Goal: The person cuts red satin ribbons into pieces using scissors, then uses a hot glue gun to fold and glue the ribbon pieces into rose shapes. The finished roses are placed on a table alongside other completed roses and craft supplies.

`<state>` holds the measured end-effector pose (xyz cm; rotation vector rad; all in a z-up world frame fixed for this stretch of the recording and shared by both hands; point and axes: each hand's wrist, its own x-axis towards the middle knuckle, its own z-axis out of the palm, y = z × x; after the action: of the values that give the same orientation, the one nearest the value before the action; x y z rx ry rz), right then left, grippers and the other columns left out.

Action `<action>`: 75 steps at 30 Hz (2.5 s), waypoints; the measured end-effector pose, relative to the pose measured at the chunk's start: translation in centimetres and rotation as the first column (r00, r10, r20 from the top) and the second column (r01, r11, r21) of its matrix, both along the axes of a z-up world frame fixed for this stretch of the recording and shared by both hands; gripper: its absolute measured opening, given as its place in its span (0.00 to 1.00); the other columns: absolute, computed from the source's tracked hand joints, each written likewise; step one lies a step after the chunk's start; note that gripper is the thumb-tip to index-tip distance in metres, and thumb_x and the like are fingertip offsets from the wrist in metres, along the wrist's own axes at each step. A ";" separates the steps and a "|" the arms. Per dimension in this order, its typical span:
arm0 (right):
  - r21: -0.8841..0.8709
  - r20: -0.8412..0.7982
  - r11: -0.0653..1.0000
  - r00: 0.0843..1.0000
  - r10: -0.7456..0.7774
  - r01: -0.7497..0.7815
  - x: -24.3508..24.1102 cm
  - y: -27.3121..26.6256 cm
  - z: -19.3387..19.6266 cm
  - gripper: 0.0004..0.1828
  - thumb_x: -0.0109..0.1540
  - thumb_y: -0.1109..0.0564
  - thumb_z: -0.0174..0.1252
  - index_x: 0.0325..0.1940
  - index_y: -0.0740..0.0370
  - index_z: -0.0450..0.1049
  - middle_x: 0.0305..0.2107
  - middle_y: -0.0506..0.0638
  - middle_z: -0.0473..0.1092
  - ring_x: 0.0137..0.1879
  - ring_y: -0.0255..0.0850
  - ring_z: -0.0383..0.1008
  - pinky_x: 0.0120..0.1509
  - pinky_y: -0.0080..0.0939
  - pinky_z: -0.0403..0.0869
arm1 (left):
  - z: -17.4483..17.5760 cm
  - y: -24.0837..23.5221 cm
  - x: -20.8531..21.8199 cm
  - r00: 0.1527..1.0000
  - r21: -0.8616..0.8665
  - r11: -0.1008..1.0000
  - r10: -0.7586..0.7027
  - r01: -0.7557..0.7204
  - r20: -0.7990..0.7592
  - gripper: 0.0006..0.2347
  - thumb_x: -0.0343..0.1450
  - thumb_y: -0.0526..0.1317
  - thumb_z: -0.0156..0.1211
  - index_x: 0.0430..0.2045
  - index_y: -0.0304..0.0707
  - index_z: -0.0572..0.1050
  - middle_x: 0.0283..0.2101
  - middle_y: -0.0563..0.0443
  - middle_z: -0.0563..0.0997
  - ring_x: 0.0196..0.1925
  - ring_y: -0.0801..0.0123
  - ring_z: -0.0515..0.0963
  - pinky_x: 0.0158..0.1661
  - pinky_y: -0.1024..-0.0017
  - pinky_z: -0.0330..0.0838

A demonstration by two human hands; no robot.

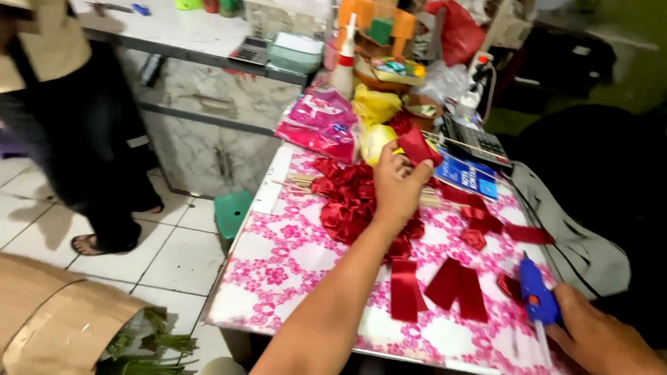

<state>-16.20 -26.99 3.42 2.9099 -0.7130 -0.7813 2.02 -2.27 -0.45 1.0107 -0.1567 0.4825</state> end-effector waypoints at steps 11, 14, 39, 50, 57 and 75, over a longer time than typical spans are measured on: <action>0.019 0.149 0.970 0.960 0.237 -0.243 -2.5 -3.0 0.5 0.15 0.67 0.42 0.53 0.47 0.47 0.57 0.48 0.45 0.69 0.43 0.46 0.81 0.36 0.52 0.73 | -0.5 -0.4 -1.6 0.979 0.063 0.977 -0.203 0.204 -0.027 0.27 0.65 0.31 0.67 0.59 0.32 0.63 0.25 0.57 0.63 0.28 0.77 0.69 0.34 0.77 0.70; 0.001 0.165 0.960 0.947 0.277 -0.281 -2.6 -4.1 0.5 0.16 0.66 0.43 0.54 0.49 0.47 0.56 0.49 0.44 0.66 0.42 0.47 0.79 0.35 0.52 0.73 | 0.0 -0.1 -2.7 0.973 0.108 0.967 -0.230 0.232 -0.033 0.23 0.67 0.30 0.66 0.56 0.34 0.65 0.24 0.59 0.62 0.27 0.78 0.67 0.34 0.78 0.68; 0.016 0.033 0.959 0.958 0.284 -0.284 -3.3 -3.3 2.1 0.37 0.65 0.35 0.56 0.74 0.39 0.51 0.62 0.32 0.61 0.62 0.34 0.76 0.53 0.41 0.80 | 1.6 0.7 -4.6 0.940 0.249 0.918 -0.333 0.307 0.069 0.20 0.68 0.27 0.65 0.54 0.42 0.72 0.41 0.46 0.82 0.37 0.73 0.78 0.38 0.78 0.76; -0.072 0.166 0.910 0.894 0.415 -0.409 2.0 -6.2 0.0 0.38 0.58 0.27 0.58 0.72 0.13 0.57 0.55 0.24 0.69 0.67 0.16 0.73 0.67 0.23 0.86 | 0.0 -0.8 -2.7 0.978 0.241 0.948 -0.208 0.207 -0.024 0.10 0.75 0.39 0.56 0.44 0.39 0.82 0.48 0.48 0.86 0.44 0.74 0.81 0.48 0.75 0.75; -0.343 0.686 0.525 0.175 0.707 -0.779 0.0 10.0 9.5 0.18 0.56 0.37 0.60 0.47 0.38 0.83 0.41 0.34 0.81 0.50 0.32 0.82 0.58 0.40 0.75 | 0.2 -0.1 -3.7 0.895 0.230 0.868 -0.404 0.440 -0.188 0.13 0.72 0.29 0.59 0.51 0.38 0.79 0.23 0.52 0.74 0.14 0.80 0.58 0.15 0.78 0.52; 0.674 0.738 -0.062 0.668 0.093 -0.736 10.8 41.1 10.6 0.31 0.69 0.41 0.49 0.73 0.54 0.57 0.43 0.60 0.65 0.50 0.51 0.80 0.44 0.49 0.85 | -4.9 -3.7 7.5 0.609 0.686 0.371 -0.782 0.626 -0.133 0.30 0.69 0.41 0.57 0.70 0.34 0.65 0.71 0.24 0.68 0.73 0.38 0.67 0.71 0.57 0.64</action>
<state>-5.36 14.15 14.04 4.0056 1.6870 -0.3857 9.53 -5.99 -5.39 1.4822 -1.0160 -0.3453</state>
